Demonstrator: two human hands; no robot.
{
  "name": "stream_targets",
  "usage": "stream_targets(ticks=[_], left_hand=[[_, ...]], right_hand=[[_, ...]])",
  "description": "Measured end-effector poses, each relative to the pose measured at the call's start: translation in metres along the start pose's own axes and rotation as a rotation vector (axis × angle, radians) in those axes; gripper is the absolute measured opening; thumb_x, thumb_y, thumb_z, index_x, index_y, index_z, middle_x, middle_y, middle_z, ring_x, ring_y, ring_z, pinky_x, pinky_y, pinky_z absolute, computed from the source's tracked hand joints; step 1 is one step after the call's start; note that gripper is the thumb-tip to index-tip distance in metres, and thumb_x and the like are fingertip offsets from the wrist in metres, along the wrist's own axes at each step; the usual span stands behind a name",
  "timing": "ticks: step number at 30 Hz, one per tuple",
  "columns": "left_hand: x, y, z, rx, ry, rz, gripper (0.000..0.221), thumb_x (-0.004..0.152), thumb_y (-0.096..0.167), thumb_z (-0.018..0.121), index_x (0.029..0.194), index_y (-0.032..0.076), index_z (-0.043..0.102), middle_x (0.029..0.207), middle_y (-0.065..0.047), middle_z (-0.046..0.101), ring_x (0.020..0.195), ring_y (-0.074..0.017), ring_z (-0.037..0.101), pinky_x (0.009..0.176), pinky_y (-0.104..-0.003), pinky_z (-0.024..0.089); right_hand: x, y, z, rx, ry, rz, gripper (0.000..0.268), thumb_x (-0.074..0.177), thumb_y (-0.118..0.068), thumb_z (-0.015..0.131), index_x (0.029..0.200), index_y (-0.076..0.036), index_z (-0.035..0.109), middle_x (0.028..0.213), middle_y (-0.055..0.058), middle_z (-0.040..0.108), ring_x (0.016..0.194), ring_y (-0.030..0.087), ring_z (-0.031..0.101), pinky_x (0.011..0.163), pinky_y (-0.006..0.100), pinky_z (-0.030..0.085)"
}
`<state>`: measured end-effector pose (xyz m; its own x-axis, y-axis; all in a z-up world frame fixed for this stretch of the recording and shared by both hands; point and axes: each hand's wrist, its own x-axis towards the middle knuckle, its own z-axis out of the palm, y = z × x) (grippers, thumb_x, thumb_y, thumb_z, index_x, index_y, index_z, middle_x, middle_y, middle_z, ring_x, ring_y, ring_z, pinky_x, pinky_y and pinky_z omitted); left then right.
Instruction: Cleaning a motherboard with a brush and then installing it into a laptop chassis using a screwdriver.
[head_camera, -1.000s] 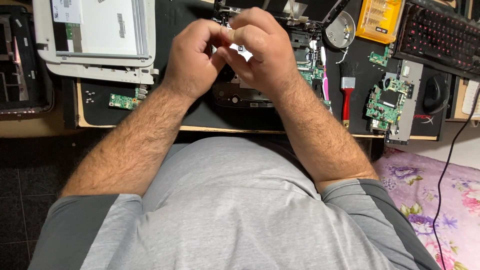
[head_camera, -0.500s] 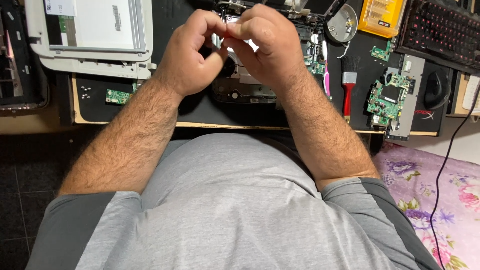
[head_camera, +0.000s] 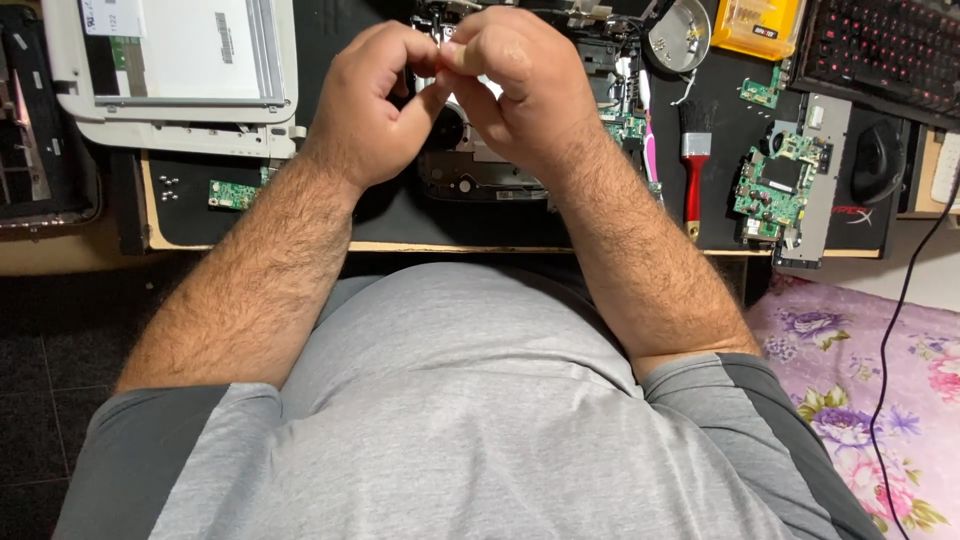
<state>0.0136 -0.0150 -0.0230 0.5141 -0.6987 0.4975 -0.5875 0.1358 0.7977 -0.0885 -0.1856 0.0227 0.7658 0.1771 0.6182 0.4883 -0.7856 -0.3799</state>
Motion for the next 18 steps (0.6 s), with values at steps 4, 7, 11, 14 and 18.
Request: stream_targets(ticks=[4,7,11,14,18], left_hand=[[0.000,0.000,0.001,0.026,0.000,0.038,0.029,0.087,0.001,0.086,0.106,0.008,0.065,0.102,-0.004,0.071,0.092,-0.0229,0.063,0.079,-0.036,0.051],[0.003,-0.007,0.006,0.006,0.054,0.119,0.051,0.111,0.049,0.050,0.100,0.003,0.070,0.096,-0.010,0.067,0.090,-0.0246,0.062,0.079,-0.038,0.050],[0.002,-0.015,0.005,-0.014,0.042,0.046,0.018,0.098,-0.003,0.084,0.094,0.001,0.067,0.094,-0.009,0.064,0.086,-0.0222,0.060,0.076,-0.033,0.051],[-0.001,-0.012,0.002,0.028,-0.048,0.085,0.008,0.100,-0.008,0.076,0.102,-0.003,0.070,0.097,-0.011,0.068,0.090,-0.0272,0.061,0.079,-0.038,0.050],[-0.002,0.001,0.002,0.050,-0.061,0.054,0.019,0.095,0.000,0.076,0.113,0.001,0.068,0.103,-0.011,0.068,0.097,-0.0277,0.062,0.085,-0.039,0.052]], right_hand=[[-0.007,0.009,0.010,-0.121,0.030,0.030,0.042,0.103,-0.017,0.084,0.088,-0.007,0.046,0.079,0.007,0.050,0.068,0.025,0.048,0.062,0.040,0.040],[0.000,-0.003,0.007,-0.117,-0.001,0.015,0.032,0.105,-0.012,0.072,0.089,-0.003,0.045,0.088,0.013,0.056,0.075,0.029,0.053,0.061,0.042,0.043],[0.006,-0.008,-0.001,-0.036,-0.053,0.029,0.015,0.100,0.006,0.065,0.111,0.000,0.055,0.116,0.020,0.069,0.098,0.038,0.070,0.083,0.048,0.057],[0.001,-0.002,0.001,0.085,-0.081,-0.005,0.011,0.109,0.002,0.056,0.119,-0.002,0.060,0.102,0.015,0.073,0.088,0.034,0.072,0.078,0.046,0.054],[-0.006,0.004,0.004,-0.115,-0.014,0.045,0.021,0.104,-0.011,0.082,0.098,-0.005,0.063,0.087,0.007,0.066,0.077,0.026,0.062,0.064,0.039,0.045]])
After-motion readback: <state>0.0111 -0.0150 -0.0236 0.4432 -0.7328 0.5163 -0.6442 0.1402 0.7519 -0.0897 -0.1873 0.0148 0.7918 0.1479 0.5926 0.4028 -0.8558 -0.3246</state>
